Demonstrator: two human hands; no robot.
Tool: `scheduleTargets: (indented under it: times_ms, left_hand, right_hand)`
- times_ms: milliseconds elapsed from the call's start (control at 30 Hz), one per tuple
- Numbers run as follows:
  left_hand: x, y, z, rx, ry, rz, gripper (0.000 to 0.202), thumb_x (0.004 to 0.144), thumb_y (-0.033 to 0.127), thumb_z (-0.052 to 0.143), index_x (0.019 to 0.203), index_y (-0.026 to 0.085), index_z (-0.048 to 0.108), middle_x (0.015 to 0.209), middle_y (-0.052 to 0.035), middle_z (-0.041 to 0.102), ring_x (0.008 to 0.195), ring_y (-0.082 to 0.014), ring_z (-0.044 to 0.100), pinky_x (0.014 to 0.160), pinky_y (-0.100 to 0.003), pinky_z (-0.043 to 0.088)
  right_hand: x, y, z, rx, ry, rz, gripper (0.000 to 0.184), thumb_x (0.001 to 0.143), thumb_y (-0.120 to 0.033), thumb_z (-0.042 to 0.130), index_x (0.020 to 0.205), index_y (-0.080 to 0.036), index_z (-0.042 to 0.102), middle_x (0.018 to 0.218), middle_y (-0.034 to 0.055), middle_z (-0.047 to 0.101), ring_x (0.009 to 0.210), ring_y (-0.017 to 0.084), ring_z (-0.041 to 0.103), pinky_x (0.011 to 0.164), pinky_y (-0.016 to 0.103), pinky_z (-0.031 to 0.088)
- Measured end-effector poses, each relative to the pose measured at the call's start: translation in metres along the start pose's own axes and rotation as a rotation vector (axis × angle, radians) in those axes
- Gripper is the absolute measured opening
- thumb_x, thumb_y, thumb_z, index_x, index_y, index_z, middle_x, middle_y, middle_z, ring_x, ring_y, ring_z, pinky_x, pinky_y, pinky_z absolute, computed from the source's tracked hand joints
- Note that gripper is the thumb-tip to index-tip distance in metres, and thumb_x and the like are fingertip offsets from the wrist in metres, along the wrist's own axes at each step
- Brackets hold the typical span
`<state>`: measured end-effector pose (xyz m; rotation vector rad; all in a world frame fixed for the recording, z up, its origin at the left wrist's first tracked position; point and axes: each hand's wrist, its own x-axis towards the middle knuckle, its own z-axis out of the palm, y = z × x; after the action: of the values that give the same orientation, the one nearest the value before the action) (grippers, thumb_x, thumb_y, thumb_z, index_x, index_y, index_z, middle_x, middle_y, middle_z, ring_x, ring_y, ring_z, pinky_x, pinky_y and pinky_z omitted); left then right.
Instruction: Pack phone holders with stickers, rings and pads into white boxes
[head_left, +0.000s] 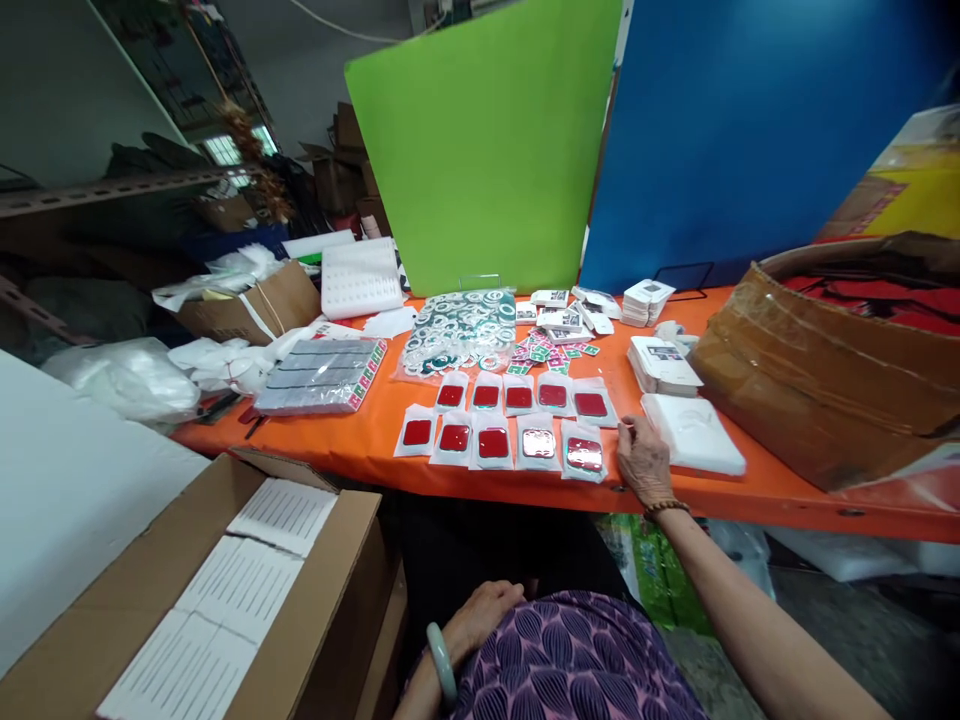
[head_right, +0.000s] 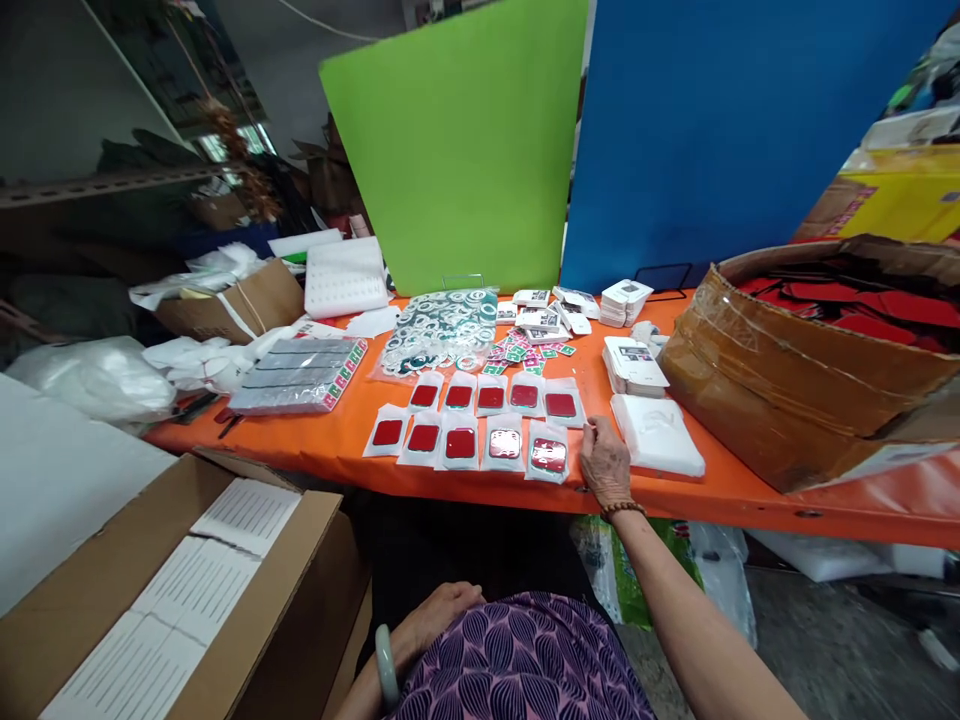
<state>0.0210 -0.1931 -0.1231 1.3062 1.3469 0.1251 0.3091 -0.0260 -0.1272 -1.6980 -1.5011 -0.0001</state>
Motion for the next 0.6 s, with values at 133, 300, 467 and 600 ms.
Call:
scheduleTargets:
  times_ms: [133,300,467,600]
  left_hand:
    - [0.001,0.002,-0.001,0.024,0.015,-0.023,0.045,0.088,0.048,0.035,0.078,0.016,0.065,0.08,-0.0036,0.061,0.078,-0.0191,0.054,0.074,-0.031,0.038]
    - [0.005,-0.004,-0.001,0.024,0.032,-0.03,0.048,0.087,0.053,0.035,0.076,0.017,0.064,0.076,-0.0029,0.058,0.073,-0.0186,0.052,0.074,-0.033,0.039]
    - [0.007,-0.01,-0.002,0.015,0.041,0.007,0.049,0.085,0.057,0.037,0.071,0.017,0.061,0.071,-0.0012,0.054,0.07,-0.0173,0.049,0.073,-0.032,0.039]
    - [0.011,-0.013,-0.004,0.031,0.025,0.019,0.053,0.083,0.063,0.037,0.07,0.017,0.062,0.067,-0.0007,0.053,0.067,-0.0171,0.049,0.07,-0.032,0.04]
  right_hand:
    - [0.0,0.001,0.004,-0.013,0.016,-0.016,0.029,0.088,-0.03,0.037,0.092,-0.013,0.06,0.083,0.0129,0.065,0.071,0.024,0.056,0.064,0.032,0.039]
    - [0.001,0.003,0.008,-0.033,0.014,-0.034,0.031,0.088,-0.029,0.034,0.091,-0.013,0.06,0.082,0.0135,0.066,0.069,0.023,0.056,0.063,0.032,0.039]
    - [0.0,0.003,0.008,-0.047,-0.005,-0.037,0.029,0.089,-0.029,0.034,0.091,-0.014,0.059,0.08,0.012,0.065,0.066,0.022,0.056,0.061,0.031,0.038]
    - [0.001,0.003,0.009,-0.057,-0.012,-0.042,0.029,0.09,-0.028,0.033,0.09,-0.014,0.058,0.076,0.0109,0.064,0.065,0.021,0.055,0.06,0.031,0.038]
